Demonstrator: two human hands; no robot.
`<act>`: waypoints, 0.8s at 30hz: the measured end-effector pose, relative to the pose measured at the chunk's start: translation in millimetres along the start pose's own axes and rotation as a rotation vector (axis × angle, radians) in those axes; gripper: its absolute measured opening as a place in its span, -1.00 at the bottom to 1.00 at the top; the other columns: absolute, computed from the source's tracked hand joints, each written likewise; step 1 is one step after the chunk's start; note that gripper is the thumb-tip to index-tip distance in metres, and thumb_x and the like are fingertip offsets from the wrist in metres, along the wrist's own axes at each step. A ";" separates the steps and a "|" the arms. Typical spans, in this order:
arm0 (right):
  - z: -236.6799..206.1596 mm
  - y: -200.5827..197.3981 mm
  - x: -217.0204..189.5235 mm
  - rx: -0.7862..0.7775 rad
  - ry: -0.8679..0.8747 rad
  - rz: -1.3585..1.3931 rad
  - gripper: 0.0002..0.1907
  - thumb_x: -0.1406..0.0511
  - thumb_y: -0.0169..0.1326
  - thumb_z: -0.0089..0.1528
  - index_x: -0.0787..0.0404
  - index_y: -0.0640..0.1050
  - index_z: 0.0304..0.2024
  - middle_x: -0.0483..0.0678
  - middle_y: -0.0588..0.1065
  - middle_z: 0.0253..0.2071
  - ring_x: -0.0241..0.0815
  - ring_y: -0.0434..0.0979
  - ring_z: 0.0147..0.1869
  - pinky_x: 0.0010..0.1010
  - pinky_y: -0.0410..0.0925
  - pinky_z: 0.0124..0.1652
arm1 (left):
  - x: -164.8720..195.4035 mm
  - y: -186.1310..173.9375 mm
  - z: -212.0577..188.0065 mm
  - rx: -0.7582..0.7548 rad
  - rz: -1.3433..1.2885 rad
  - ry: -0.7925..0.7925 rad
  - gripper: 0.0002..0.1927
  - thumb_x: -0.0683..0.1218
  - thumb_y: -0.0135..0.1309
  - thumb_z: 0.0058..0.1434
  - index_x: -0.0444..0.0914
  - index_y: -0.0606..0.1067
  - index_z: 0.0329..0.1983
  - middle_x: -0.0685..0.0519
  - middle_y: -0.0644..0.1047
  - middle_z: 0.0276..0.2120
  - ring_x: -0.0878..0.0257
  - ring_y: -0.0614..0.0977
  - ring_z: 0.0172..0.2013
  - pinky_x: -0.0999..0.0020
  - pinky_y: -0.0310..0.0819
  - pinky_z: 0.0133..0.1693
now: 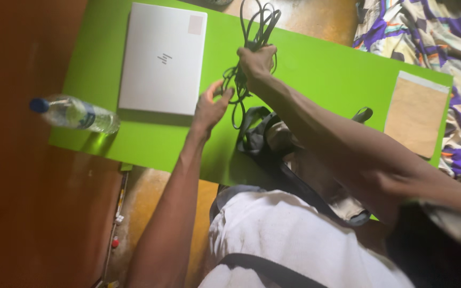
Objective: The person sits at a green table and unpacks a black shoulder bag, opening its compartments and removing a charger, cables, a laptop and a notebook, placing each item on the table. They handle the bag's zippers and straps while emptying it.
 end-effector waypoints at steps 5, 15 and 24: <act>32.3 -11.7 22.9 0.109 -0.093 -0.392 -0.25 0.25 0.25 0.07 0.37 0.17 0.16 0.21 0.34 -0.01 0.03 0.44 -0.01 -0.16 0.48 -0.12 | -92.1 27.0 20.3 0.178 -0.040 -0.134 -0.55 0.04 0.07 0.19 -0.19 0.56 0.13 -0.04 0.69 -0.06 0.14 0.75 -0.26 0.26 0.65 -0.14; 50.6 -7.8 38.0 0.210 -0.114 -0.718 -0.11 0.02 0.33 0.06 0.36 0.16 0.16 0.24 0.21 0.12 0.18 0.22 0.20 0.14 0.33 0.02 | -100.0 58.8 -8.5 0.020 0.299 0.424 -0.57 -0.15 0.23 0.07 -0.32 0.55 0.04 -0.25 0.52 -0.03 -0.17 0.54 0.03 0.06 0.42 0.06; 21.1 -48.8 54.8 0.214 0.032 -0.464 -0.04 -0.18 0.16 0.18 0.50 0.31 0.25 0.32 0.19 0.32 0.28 0.20 0.38 0.27 0.22 0.23 | -51.0 -26.0 6.7 0.284 0.487 0.187 -0.55 -0.03 0.26 0.16 -0.18 0.52 0.12 -0.12 0.42 0.25 -0.07 0.43 0.31 0.00 0.28 0.37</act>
Point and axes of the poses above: each hand's wrist, its own z-axis towards the middle knuckle, its own y-axis out of the palm, x = y × z, the point moved 8 cm from there along z, towards the middle knuckle
